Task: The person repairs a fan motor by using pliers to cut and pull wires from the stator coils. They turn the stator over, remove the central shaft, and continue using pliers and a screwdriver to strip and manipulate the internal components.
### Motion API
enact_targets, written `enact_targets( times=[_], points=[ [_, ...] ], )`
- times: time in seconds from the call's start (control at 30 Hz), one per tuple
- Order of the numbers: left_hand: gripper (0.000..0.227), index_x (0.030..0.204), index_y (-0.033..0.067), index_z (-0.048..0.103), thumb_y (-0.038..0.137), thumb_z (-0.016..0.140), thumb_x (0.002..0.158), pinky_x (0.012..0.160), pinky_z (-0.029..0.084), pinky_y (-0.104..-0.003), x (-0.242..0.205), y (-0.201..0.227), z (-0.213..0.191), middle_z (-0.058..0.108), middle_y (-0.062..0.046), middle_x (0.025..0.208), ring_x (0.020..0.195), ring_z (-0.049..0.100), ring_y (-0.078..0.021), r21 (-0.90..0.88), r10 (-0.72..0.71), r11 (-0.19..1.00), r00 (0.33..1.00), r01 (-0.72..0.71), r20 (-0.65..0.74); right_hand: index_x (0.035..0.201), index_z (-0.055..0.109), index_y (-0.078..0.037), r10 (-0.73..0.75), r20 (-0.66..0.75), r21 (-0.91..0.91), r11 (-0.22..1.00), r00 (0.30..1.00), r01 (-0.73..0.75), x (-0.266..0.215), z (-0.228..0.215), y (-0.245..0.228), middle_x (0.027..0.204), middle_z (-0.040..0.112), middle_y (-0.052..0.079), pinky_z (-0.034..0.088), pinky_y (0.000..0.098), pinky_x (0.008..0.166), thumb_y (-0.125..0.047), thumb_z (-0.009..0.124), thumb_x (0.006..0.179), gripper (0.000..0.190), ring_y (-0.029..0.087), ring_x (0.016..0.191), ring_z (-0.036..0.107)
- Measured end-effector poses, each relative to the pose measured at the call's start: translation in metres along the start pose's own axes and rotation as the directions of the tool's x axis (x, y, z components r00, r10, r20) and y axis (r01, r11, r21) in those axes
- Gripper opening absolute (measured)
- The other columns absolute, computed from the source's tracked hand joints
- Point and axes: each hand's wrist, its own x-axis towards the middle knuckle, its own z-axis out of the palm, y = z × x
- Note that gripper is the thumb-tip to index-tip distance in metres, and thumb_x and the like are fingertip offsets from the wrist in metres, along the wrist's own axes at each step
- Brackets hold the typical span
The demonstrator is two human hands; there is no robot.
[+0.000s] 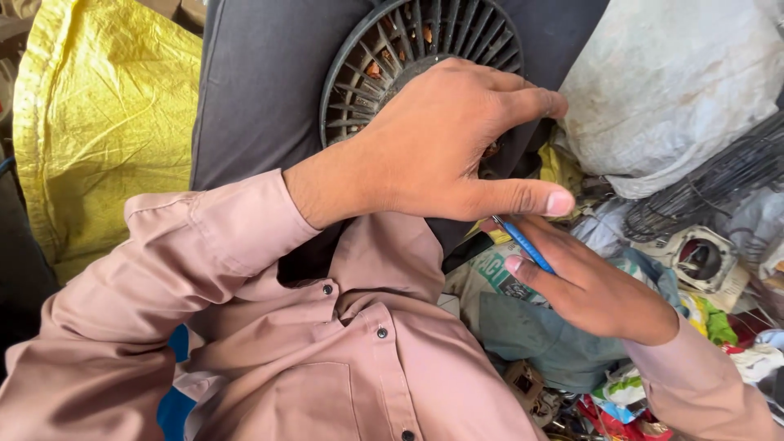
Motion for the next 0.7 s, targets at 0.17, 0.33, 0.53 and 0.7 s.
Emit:
enact_targets(
  times=[0.17, 0.33, 0.53, 0.7],
  points=[
    [0.081, 0.127, -0.0061, 0.069, 0.070, 0.065, 0.097, 0.094, 0.053, -0.048, -0.001, -0.002, 0.005, 0.074, -0.021, 0.109, 0.103, 0.070, -0.0412, 0.062, 0.022, 0.998, 1.000, -0.022, -0.005, 0.149, 0.043, 0.001, 0.060, -0.017, -0.040, 0.997, 0.998, -0.061, 0.005, -0.003, -0.006, 0.148, 0.052, 0.023, 0.034, 0.0424, 0.113, -0.037, 0.048, 0.101, 0.062, 0.033, 0.142, 0.047],
    [0.083, 0.124, -0.0061, 0.070, 0.072, 0.065, 0.097, 0.095, 0.053, -0.048, -0.003, -0.005, 0.010, 0.074, -0.021, 0.103, 0.101, 0.070, -0.0408, 0.119, 0.038, 0.992, 0.999, -0.037, -0.011, 0.145, 0.048, 0.001, 0.055, -0.039, -0.079, 0.995, 0.998, -0.058, 0.010, -0.012, -0.013, 0.131, 0.062, 0.021, 0.042, 0.0420, 0.104, -0.037, 0.048, 0.101, 0.058, 0.033, 0.124, 0.059],
    [0.094, 0.122, -0.0085, 0.069, 0.080, 0.066, 0.090, 0.091, 0.053, -0.047, -0.001, -0.003, 0.008, 0.073, -0.021, 0.098, 0.096, 0.070, -0.0413, 0.148, 0.051, 0.988, 0.999, -0.050, -0.003, 0.132, 0.057, -0.001, -0.012, -0.095, 0.033, 0.999, 0.995, 0.015, 0.019, 0.022, 0.022, 0.120, 0.066, 0.013, 0.050, 0.0365, 0.097, -0.032, 0.049, 0.104, 0.042, 0.023, 0.112, 0.065],
    [0.093, 0.122, -0.0080, 0.070, 0.079, 0.068, 0.089, 0.091, 0.053, -0.046, -0.002, -0.003, 0.011, 0.073, -0.018, 0.092, 0.095, 0.070, -0.0403, 0.165, 0.045, 0.985, 0.999, -0.048, 0.024, 0.126, 0.057, -0.002, -0.050, -0.160, 0.013, 0.999, 0.986, 0.052, 0.027, 0.030, 0.023, 0.115, 0.067, 0.009, 0.052, 0.0353, 0.094, -0.029, 0.057, 0.101, 0.037, 0.020, 0.108, 0.066]
  ],
)
